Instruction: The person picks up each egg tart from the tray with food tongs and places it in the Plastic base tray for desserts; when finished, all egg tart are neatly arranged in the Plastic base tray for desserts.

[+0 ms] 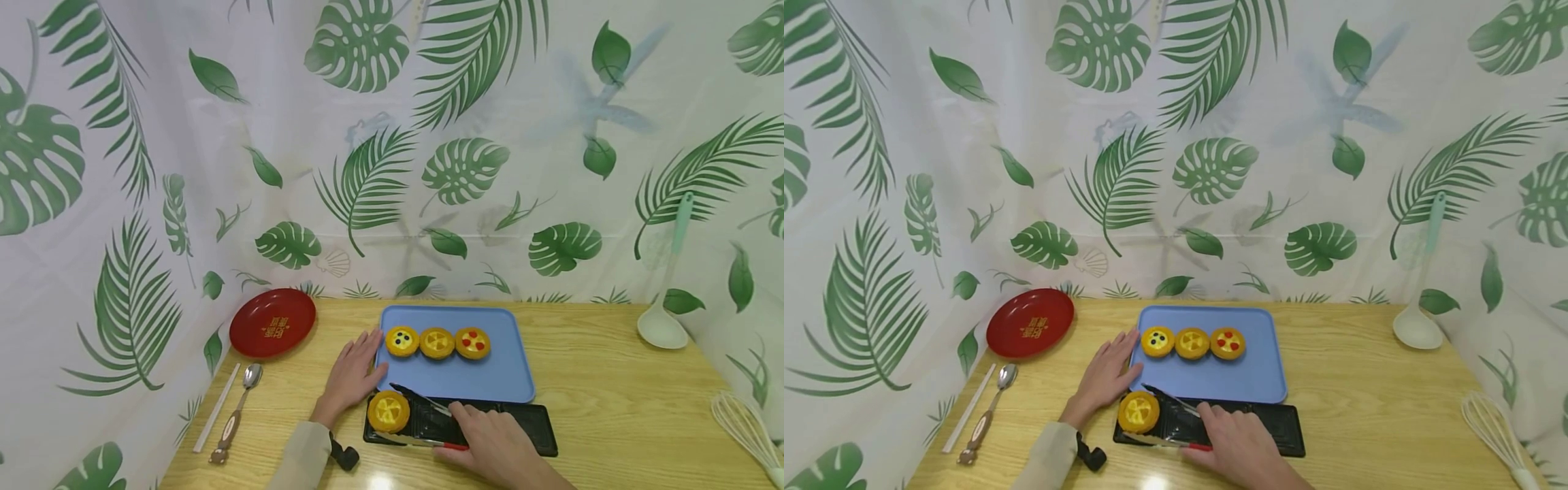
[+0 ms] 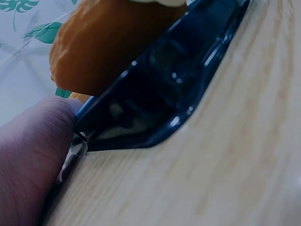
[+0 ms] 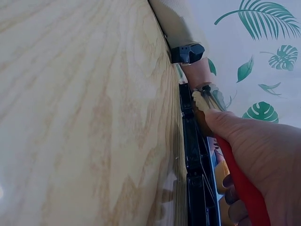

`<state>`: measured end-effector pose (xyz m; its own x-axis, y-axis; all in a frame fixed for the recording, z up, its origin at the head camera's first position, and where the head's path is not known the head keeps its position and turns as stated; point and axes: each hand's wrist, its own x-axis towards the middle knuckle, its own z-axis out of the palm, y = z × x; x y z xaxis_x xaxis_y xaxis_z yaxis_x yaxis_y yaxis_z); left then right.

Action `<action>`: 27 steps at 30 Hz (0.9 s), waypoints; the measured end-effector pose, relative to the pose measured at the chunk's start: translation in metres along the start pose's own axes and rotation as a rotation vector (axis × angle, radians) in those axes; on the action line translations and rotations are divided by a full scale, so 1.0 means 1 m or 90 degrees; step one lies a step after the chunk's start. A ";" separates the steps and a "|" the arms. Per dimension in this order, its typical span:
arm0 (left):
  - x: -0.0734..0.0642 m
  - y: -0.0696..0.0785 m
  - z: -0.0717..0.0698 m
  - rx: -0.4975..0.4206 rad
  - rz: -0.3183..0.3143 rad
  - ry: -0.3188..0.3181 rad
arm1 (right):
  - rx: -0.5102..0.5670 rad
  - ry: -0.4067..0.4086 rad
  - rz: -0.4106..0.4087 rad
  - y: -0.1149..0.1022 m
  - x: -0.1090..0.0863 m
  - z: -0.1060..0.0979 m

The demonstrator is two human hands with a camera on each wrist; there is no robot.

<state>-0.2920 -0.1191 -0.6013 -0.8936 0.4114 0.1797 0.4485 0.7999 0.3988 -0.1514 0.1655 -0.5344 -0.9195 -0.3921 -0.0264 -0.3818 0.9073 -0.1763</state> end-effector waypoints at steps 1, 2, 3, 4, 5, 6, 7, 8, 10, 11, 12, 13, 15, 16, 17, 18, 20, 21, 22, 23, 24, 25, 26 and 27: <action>0.000 0.000 0.000 -0.001 0.000 0.000 | 0.002 0.000 0.001 0.000 0.000 0.000; 0.001 0.000 0.000 0.001 -0.001 -0.001 | 0.005 0.001 0.002 0.000 0.000 0.000; 0.001 -0.001 0.001 0.003 -0.002 -0.002 | 0.009 0.000 0.004 0.000 0.000 -0.001; 0.001 -0.001 0.001 0.005 -0.002 -0.003 | 0.014 0.000 0.006 -0.001 -0.001 -0.001; 0.001 -0.001 0.001 0.004 0.001 0.000 | 0.019 -0.001 0.008 -0.001 -0.001 -0.001; 0.001 -0.001 0.002 0.002 0.003 0.003 | 0.023 -0.002 0.009 -0.001 -0.001 -0.001; 0.001 -0.001 0.002 0.003 0.004 0.004 | 0.028 -0.004 0.011 -0.002 -0.001 -0.002; 0.001 -0.001 0.002 0.003 0.006 0.005 | 0.033 -0.006 0.014 -0.002 -0.001 -0.002; 0.000 -0.001 0.002 -0.001 0.008 0.007 | 0.041 -0.012 0.020 -0.003 -0.002 -0.003; 0.000 -0.001 0.002 -0.006 0.011 0.010 | 0.046 -0.016 0.023 -0.004 -0.002 -0.003; -0.001 0.000 0.002 -0.008 0.011 0.010 | 0.051 -0.018 0.027 -0.004 -0.002 -0.003; -0.001 0.000 0.001 -0.009 0.011 0.009 | 0.055 -0.020 0.031 -0.004 -0.002 -0.003; -0.002 0.000 0.001 -0.014 0.014 0.011 | 0.059 -0.021 0.037 -0.004 -0.003 -0.002; -0.002 0.001 0.000 -0.016 0.015 0.012 | 0.062 -0.021 0.040 -0.004 -0.003 -0.002; -0.002 0.001 0.000 -0.016 0.015 0.013 | 0.065 -0.021 0.043 -0.004 -0.004 -0.002; -0.002 0.001 -0.001 -0.013 0.014 0.011 | 0.067 -0.022 0.048 -0.004 -0.004 -0.003; -0.002 0.002 -0.001 -0.009 0.012 0.010 | 0.068 -0.024 0.059 -0.003 -0.004 -0.004; -0.002 0.002 -0.001 -0.008 0.012 0.011 | 0.070 -0.025 0.065 -0.002 -0.004 -0.005; -0.002 0.002 -0.001 -0.007 0.009 0.008 | 0.071 -0.025 0.071 -0.002 -0.004 -0.006; -0.001 0.002 -0.001 -0.004 0.008 0.007 | 0.071 -0.023 0.076 -0.001 -0.004 -0.007; -0.001 0.001 -0.001 -0.002 0.007 0.006 | 0.070 -0.018 0.081 -0.001 -0.005 -0.008; 0.000 0.001 -0.001 -0.001 0.006 0.005 | 0.070 -0.011 0.084 0.000 -0.005 -0.009; 0.000 0.001 -0.001 0.000 0.004 0.003 | 0.070 -0.002 0.086 0.000 -0.005 -0.010; 0.001 0.001 -0.001 0.001 0.003 0.002 | 0.071 0.010 0.087 0.001 -0.005 -0.011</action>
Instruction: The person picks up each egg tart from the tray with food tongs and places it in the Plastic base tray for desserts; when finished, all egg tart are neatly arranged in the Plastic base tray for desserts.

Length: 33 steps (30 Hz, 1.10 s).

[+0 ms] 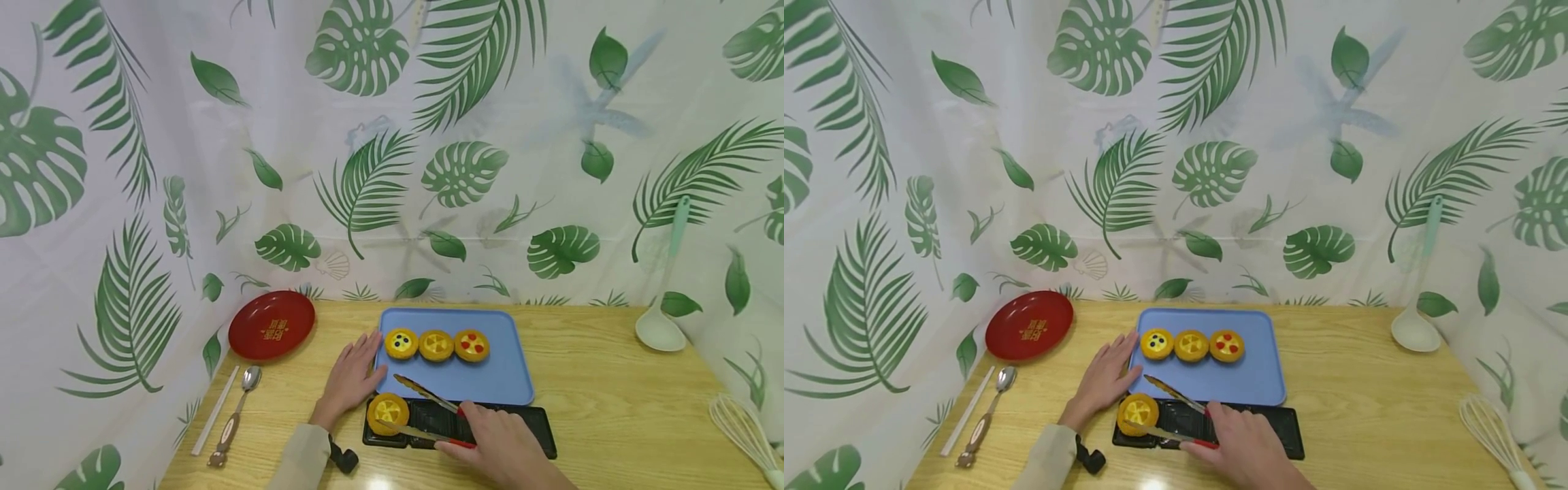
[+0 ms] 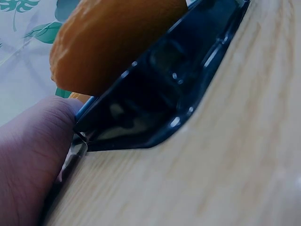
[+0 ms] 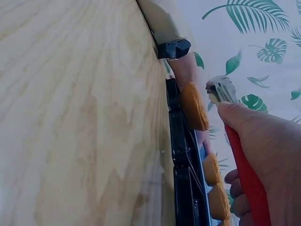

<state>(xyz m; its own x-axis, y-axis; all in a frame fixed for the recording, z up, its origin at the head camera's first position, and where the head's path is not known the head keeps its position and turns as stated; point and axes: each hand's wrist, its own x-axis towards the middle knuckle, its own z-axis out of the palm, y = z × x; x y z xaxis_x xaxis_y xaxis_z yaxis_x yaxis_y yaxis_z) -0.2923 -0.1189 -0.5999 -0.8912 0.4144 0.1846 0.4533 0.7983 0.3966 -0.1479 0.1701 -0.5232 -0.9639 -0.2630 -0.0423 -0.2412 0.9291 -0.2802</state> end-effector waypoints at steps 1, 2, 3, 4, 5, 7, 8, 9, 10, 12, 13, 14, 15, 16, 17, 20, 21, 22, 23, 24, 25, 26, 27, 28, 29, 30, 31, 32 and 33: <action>0.000 0.000 0.000 0.002 -0.002 -0.002 | -0.002 0.012 0.000 0.001 0.000 -0.001; 0.000 -0.001 0.000 0.001 -0.001 -0.001 | -0.003 0.024 0.000 0.001 -0.001 -0.001; 0.000 -0.001 0.001 0.000 -0.001 0.000 | -0.007 0.035 0.000 0.002 -0.001 -0.002; 0.000 -0.001 0.001 -0.002 0.001 0.002 | -0.012 0.045 0.000 0.003 -0.001 -0.002; 0.000 -0.001 0.001 -0.001 0.002 0.002 | -0.018 0.054 -0.001 0.004 -0.001 -0.003; 0.000 -0.001 0.000 -0.002 0.002 0.003 | -0.028 0.068 -0.003 0.008 0.000 -0.003; 0.000 -0.001 0.000 -0.003 0.003 0.004 | -0.032 0.072 -0.003 0.009 0.000 -0.004; 0.000 -0.001 0.000 -0.004 0.004 0.006 | -0.034 0.077 -0.001 0.010 0.000 -0.004; 0.000 0.000 -0.001 -0.006 0.005 0.007 | -0.035 0.080 -0.001 0.012 0.000 -0.004; 0.000 0.000 -0.001 -0.008 0.006 0.008 | -0.030 0.084 0.004 0.015 -0.001 -0.006; 0.000 0.001 -0.001 -0.010 0.008 0.010 | -0.028 0.085 0.008 0.016 0.000 -0.007; 0.000 0.001 -0.001 -0.012 0.009 0.012 | -0.025 0.088 0.011 0.018 0.000 -0.007; 0.000 0.001 -0.001 -0.013 0.010 0.013 | -0.022 0.090 0.015 0.020 0.000 -0.009; 0.000 0.000 -0.001 -0.012 0.010 0.013 | -0.021 0.091 0.019 0.022 0.000 -0.010; -0.001 0.001 -0.001 -0.012 0.010 0.014 | -0.018 0.092 0.025 0.024 0.000 -0.011; -0.001 0.001 -0.001 -0.010 0.009 0.013 | -0.014 0.092 0.039 0.032 0.001 -0.016; -0.001 0.001 -0.001 -0.008 0.008 0.011 | -0.016 0.094 0.043 0.035 0.001 -0.017; -0.001 0.001 -0.001 -0.007 0.006 0.009 | -0.016 0.097 0.044 0.038 0.001 -0.018; -0.001 0.002 -0.002 -0.006 0.004 0.007 | -0.015 0.101 0.045 0.040 0.002 -0.019; -0.001 0.002 -0.002 -0.005 0.003 0.005 | -0.015 0.107 0.045 0.043 0.002 -0.021; -0.001 0.002 -0.002 -0.005 0.001 0.003 | -0.018 0.114 0.045 0.046 0.002 -0.021; -0.002 0.002 -0.002 -0.004 0.000 0.001 | -0.021 0.121 0.044 0.049 0.002 -0.022; -0.002 0.003 -0.003 -0.004 -0.002 -0.001 | -0.025 0.129 0.043 0.052 0.003 -0.023; -0.002 0.003 -0.003 -0.004 -0.002 -0.001 | -0.026 0.134 0.043 0.055 0.003 -0.023; -0.002 0.003 -0.003 -0.005 -0.002 -0.001 | -0.030 0.139 0.043 0.058 0.004 -0.024; -0.002 0.003 -0.003 -0.006 -0.001 -0.001 | -0.035 0.142 0.041 0.061 0.004 -0.025; -0.002 0.003 -0.003 -0.007 -0.001 0.000 | -0.037 0.145 0.038 0.064 0.005 -0.025; -0.002 0.003 -0.002 -0.007 0.000 0.001 | -0.038 0.146 0.035 0.067 0.005 -0.025; -0.002 0.003 -0.002 -0.009 0.000 0.002 | -0.040 0.148 0.030 0.070 0.006 -0.026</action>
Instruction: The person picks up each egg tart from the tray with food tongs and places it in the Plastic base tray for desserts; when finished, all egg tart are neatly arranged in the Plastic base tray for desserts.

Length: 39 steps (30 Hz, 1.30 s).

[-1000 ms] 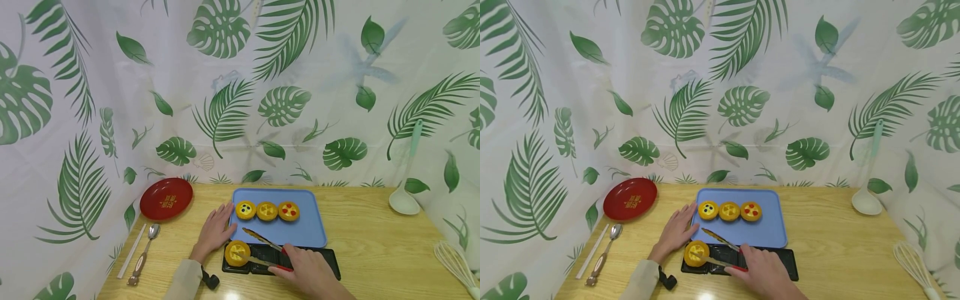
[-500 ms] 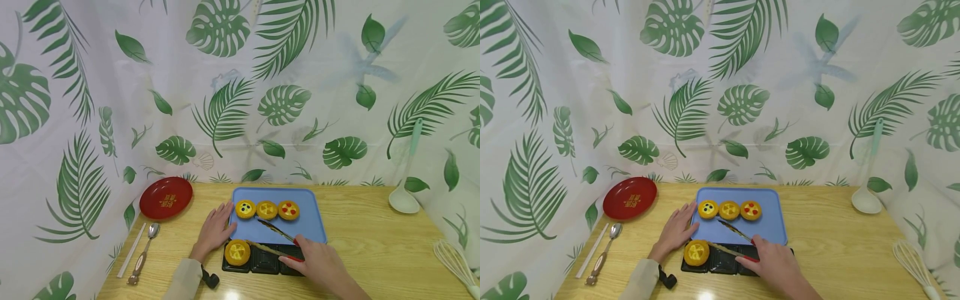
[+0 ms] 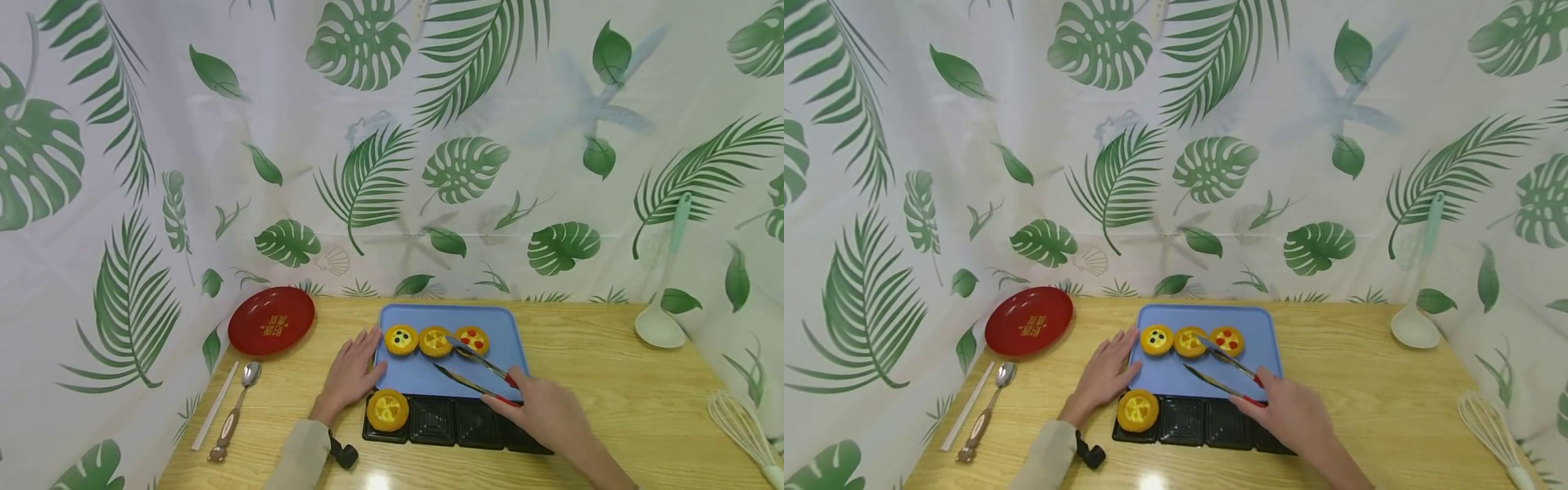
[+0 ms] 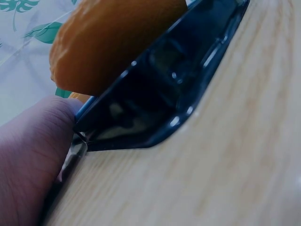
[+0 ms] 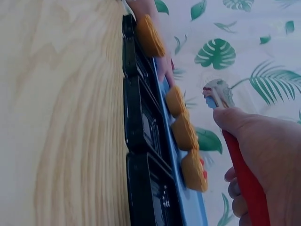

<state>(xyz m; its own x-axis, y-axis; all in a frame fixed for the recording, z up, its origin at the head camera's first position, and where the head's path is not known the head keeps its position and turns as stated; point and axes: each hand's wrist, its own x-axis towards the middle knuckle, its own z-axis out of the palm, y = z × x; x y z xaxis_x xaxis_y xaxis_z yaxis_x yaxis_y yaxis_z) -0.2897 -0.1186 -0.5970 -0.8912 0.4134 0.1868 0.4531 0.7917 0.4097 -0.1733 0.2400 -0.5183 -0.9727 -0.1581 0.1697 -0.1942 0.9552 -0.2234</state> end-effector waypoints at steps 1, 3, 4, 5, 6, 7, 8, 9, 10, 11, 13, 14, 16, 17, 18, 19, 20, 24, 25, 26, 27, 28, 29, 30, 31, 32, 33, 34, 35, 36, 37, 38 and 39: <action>0.000 0.000 0.000 -0.002 0.001 0.001 | -0.003 0.003 -0.006 0.003 0.000 0.000; 0.000 0.000 0.000 0.002 0.000 -0.003 | -0.006 0.012 -0.018 0.009 0.001 0.000; 0.000 0.000 0.000 0.004 -0.001 -0.004 | -0.006 0.019 -0.023 0.011 0.002 0.001; 0.000 0.000 0.000 0.005 -0.001 -0.005 | -0.008 0.027 -0.028 0.014 0.002 0.001; 0.000 0.000 0.000 0.006 -0.002 -0.007 | -0.011 0.035 -0.032 0.016 0.002 0.001; 0.000 -0.001 0.000 0.008 -0.002 -0.007 | -0.014 0.042 -0.034 0.018 0.003 0.002; 0.000 -0.001 0.000 0.010 -0.003 -0.007 | -0.017 0.046 -0.033 0.020 0.004 0.002; 0.000 -0.001 0.001 0.010 -0.003 -0.005 | -0.021 0.047 -0.030 0.022 0.004 0.002; 0.001 -0.001 0.001 0.009 -0.002 -0.004 | -0.023 0.044 -0.024 0.023 0.005 0.002; 0.001 -0.002 0.001 0.008 -0.002 -0.002 | -0.026 0.039 -0.015 0.024 0.006 0.001; 0.001 -0.002 0.000 0.006 -0.002 -0.001 | -0.028 0.024 0.008 0.026 0.007 0.000; 0.000 -0.001 0.000 0.005 -0.003 -0.001 | -0.026 0.015 0.021 0.026 0.007 -0.001; 0.000 -0.001 0.000 0.002 -0.003 -0.001 | -0.024 0.002 0.041 0.028 0.008 -0.002; 0.000 -0.001 0.000 -0.001 -0.003 0.000 | -0.023 -0.002 0.049 0.030 0.008 -0.002; 0.000 -0.001 0.000 -0.002 -0.002 0.001 | -0.022 -0.005 0.054 0.031 0.008 -0.002; 0.000 -0.001 0.000 -0.001 -0.002 0.000 | -0.022 -0.008 0.060 0.032 0.008 -0.003; 0.000 -0.001 0.000 0.000 -0.002 -0.001 | -0.022 -0.011 0.065 0.034 0.008 -0.002; 0.000 -0.001 0.001 0.000 -0.002 0.000 | -0.016 -0.022 0.083 0.040 0.010 -0.002; 0.000 -0.001 0.001 0.000 -0.002 -0.001 | -0.014 -0.025 0.089 0.041 0.011 -0.001; 0.000 -0.001 0.001 0.000 -0.002 -0.001 | -0.012 -0.026 0.091 0.042 0.011 0.000; 0.000 -0.001 0.001 0.001 -0.003 -0.001 | -0.010 -0.027 0.094 0.043 0.012 0.000; 0.000 -0.002 0.001 0.001 -0.002 -0.001 | -0.008 -0.029 0.096 0.044 0.012 0.001; 0.000 -0.002 0.001 0.001 -0.002 -0.001 | -0.007 -0.032 0.099 0.045 0.013 0.002; 0.000 -0.002 0.001 0.003 -0.002 -0.002 | -0.008 -0.034 0.102 0.046 0.013 0.003; 0.000 -0.002 0.001 0.003 -0.001 -0.001 | -0.009 -0.036 0.104 0.047 0.014 0.004; 0.000 -0.002 0.002 0.002 0.001 0.001 | -0.010 -0.039 0.106 0.048 0.014 0.004; 0.000 -0.002 0.002 0.001 0.002 0.002 | -0.011 -0.044 0.108 0.049 0.015 0.005; 0.001 -0.003 0.002 0.002 0.002 0.001 | -0.012 -0.048 0.111 0.049 0.016 0.005; 0.001 -0.003 0.003 0.002 0.001 0.001 | -0.010 -0.053 0.113 0.050 0.017 0.006; 0.001 -0.003 0.003 0.004 0.000 0.000 | -0.008 -0.059 0.115 0.051 0.018 0.006; 0.001 -0.003 0.003 0.005 -0.002 -0.001 | -0.006 -0.064 0.117 0.051 0.019 0.006; 0.001 -0.004 0.004 0.007 -0.004 -0.002 | -0.004 -0.070 0.120 0.051 0.020 0.007; 0.002 -0.004 0.004 0.009 -0.006 -0.004 | -0.001 -0.077 0.122 0.052 0.021 0.007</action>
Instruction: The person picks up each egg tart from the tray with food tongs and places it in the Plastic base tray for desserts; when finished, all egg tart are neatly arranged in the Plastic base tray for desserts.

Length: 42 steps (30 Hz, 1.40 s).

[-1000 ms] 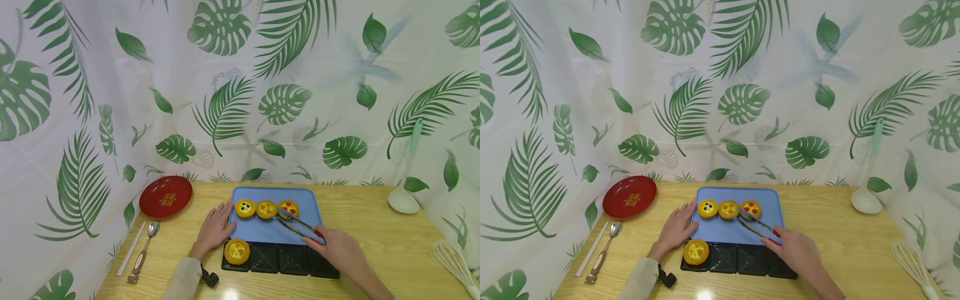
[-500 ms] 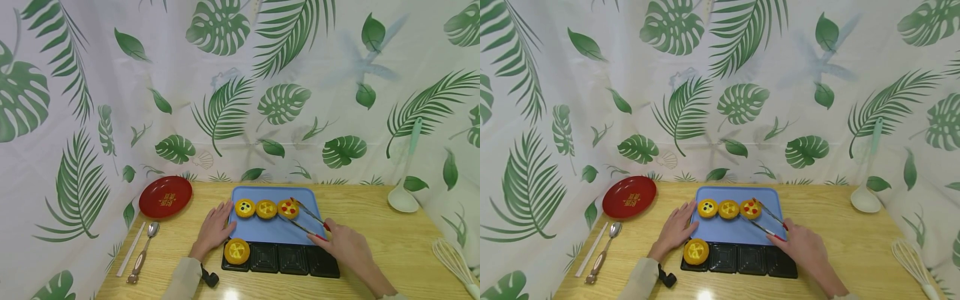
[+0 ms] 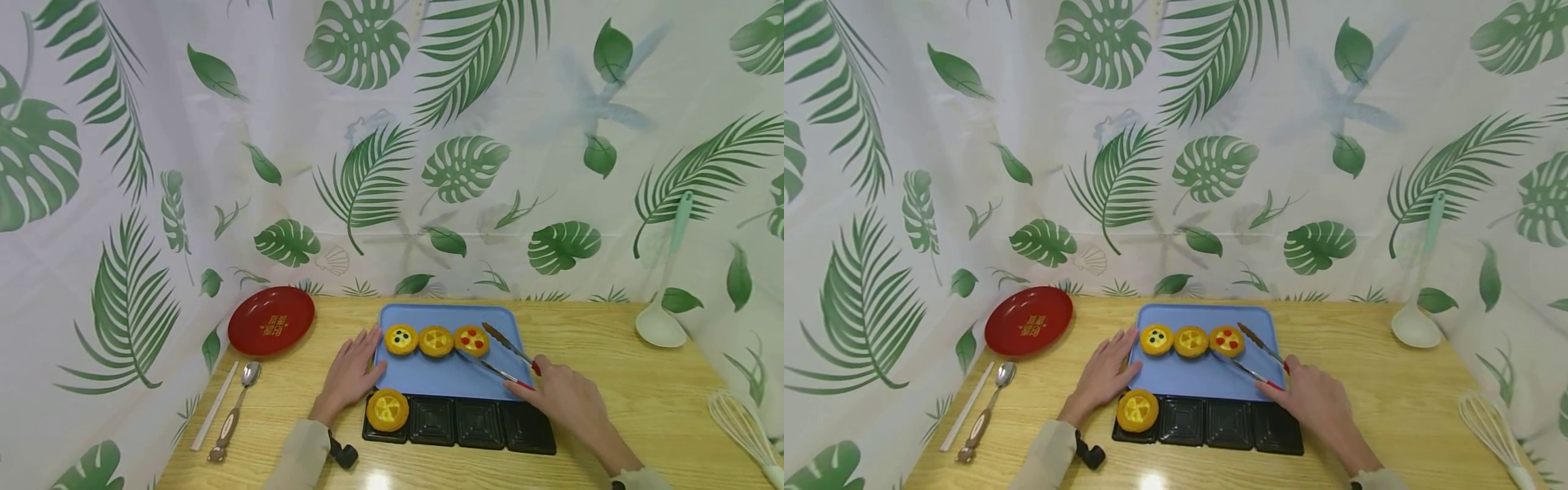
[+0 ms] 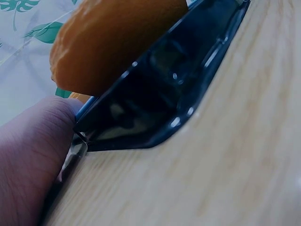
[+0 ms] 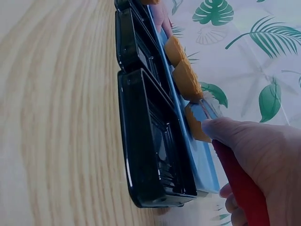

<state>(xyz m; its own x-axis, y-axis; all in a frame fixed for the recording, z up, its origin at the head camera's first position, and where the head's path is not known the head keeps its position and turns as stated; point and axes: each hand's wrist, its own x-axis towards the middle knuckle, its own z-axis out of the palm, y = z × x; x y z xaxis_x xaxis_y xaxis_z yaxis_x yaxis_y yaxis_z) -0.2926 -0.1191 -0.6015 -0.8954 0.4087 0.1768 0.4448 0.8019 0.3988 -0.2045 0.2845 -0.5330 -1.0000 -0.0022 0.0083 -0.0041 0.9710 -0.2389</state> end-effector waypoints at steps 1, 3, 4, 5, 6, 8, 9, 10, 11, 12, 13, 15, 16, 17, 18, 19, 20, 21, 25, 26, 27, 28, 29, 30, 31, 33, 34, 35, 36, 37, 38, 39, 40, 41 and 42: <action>0.000 0.000 0.000 0.002 -0.002 -0.001 | 0.002 -0.007 0.003 0.000 0.001 0.000; 0.000 0.000 0.001 0.002 -0.004 -0.002 | 0.002 -0.019 0.006 0.001 0.004 0.001; 0.000 0.000 0.001 0.003 -0.004 -0.002 | 0.002 -0.024 0.008 0.001 0.005 0.002; 0.000 0.000 0.001 0.005 -0.005 -0.004 | 0.002 -0.028 0.008 0.002 0.006 0.002; 0.000 0.000 0.001 0.004 -0.005 -0.005 | 0.003 -0.030 0.007 0.002 0.007 0.003; 0.001 0.000 0.001 0.004 -0.003 -0.003 | 0.007 -0.028 0.005 0.002 0.009 0.004; 0.000 0.000 0.001 0.003 -0.003 -0.002 | 0.008 -0.027 0.004 0.002 0.009 0.005; 0.000 0.000 0.001 0.000 -0.001 0.000 | 0.010 -0.025 0.003 0.002 0.010 0.005; 0.000 0.000 0.001 -0.002 0.000 -0.001 | 0.011 -0.024 0.001 0.002 0.010 0.006; 0.000 -0.001 0.001 -0.002 0.000 -0.001 | 0.013 -0.025 0.000 0.002 0.010 0.007; 0.000 -0.001 0.001 0.000 0.000 -0.002 | 0.014 -0.026 0.000 0.002 0.010 0.007; -0.001 -0.001 0.002 0.002 -0.003 -0.009 | 0.014 -0.032 0.001 0.002 0.010 0.008; 0.000 -0.001 0.002 0.003 -0.003 -0.011 | 0.016 -0.035 0.001 0.002 0.010 0.008; 0.000 -0.001 0.002 0.007 -0.004 -0.013 | 0.017 -0.037 0.002 0.002 0.010 0.009; 0.000 -0.002 0.002 0.008 -0.003 -0.012 | 0.019 -0.038 0.002 0.002 0.010 0.009; 0.000 -0.002 0.002 0.007 -0.002 -0.009 | 0.021 -0.038 0.003 0.002 0.010 0.009; 0.000 -0.002 0.002 0.007 -0.001 -0.006 | 0.023 -0.038 0.003 0.002 0.010 0.009; 0.000 -0.002 0.002 0.007 0.001 -0.004 | 0.024 -0.037 0.002 0.002 0.010 0.009; 0.001 -0.003 0.002 0.007 0.001 0.000 | 0.028 -0.032 -0.003 0.003 0.010 0.007; 0.001 -0.003 0.002 0.008 0.000 0.000 | 0.028 -0.031 -0.003 0.003 0.010 0.007; 0.001 -0.003 0.002 0.008 -0.001 -0.001 | 0.028 -0.030 -0.004 0.003 0.010 0.007; 0.001 -0.003 0.002 0.009 -0.002 -0.003 | 0.030 -0.030 -0.005 0.003 0.009 0.006; 0.001 -0.003 0.002 0.009 -0.002 -0.001 | 0.030 -0.031 -0.005 0.003 0.009 0.006; 0.001 -0.003 0.002 0.009 -0.001 -0.001 | 0.031 -0.031 -0.004 0.003 0.009 0.005; 0.001 -0.003 0.002 0.008 -0.001 0.000 | 0.032 -0.033 -0.003 0.003 0.008 0.005; 0.001 -0.003 0.002 0.008 0.000 0.000 | 0.034 -0.036 -0.001 0.004 0.007 0.004; 0.001 -0.002 0.002 0.006 0.001 0.001 | 0.035 -0.039 0.001 0.004 0.007 0.003; 0.000 -0.002 0.002 0.005 0.002 0.002 | 0.035 -0.041 0.003 0.004 0.006 0.003; 0.000 -0.002 0.001 0.003 0.002 0.001 | 0.035 -0.043 0.005 0.005 0.005 0.002; 0.000 -0.002 0.001 0.001 0.001 0.000 | 0.036 -0.045 0.005 0.005 0.005 0.002; 0.000 -0.002 0.001 0.001 0.000 -0.002 | 0.036 -0.046 0.006 0.006 0.004 0.001; 0.000 -0.002 0.001 0.001 -0.002 -0.003 | 0.037 -0.048 0.005 0.006 0.003 0.001; 0.000 -0.002 0.001 0.001 -0.003 -0.004 | 0.035 -0.048 0.007 0.006 0.002 0.001; 0.001 -0.002 0.002 0.002 -0.004 -0.004 | 0.035 -0.047 0.007 0.007 0.002 0.000; 0.001 -0.002 0.002 0.004 -0.006 -0.005 | 0.034 -0.048 0.007 0.007 0.001 0.000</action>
<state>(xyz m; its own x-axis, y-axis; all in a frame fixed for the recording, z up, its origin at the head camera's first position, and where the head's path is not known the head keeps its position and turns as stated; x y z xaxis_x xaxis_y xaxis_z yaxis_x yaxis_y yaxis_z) -0.2945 -0.1199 -0.6037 -0.8992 0.4049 0.1656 0.4367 0.8084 0.3946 -0.2054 0.2913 -0.5346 -0.9977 -0.0116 -0.0669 0.0083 0.9570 -0.2898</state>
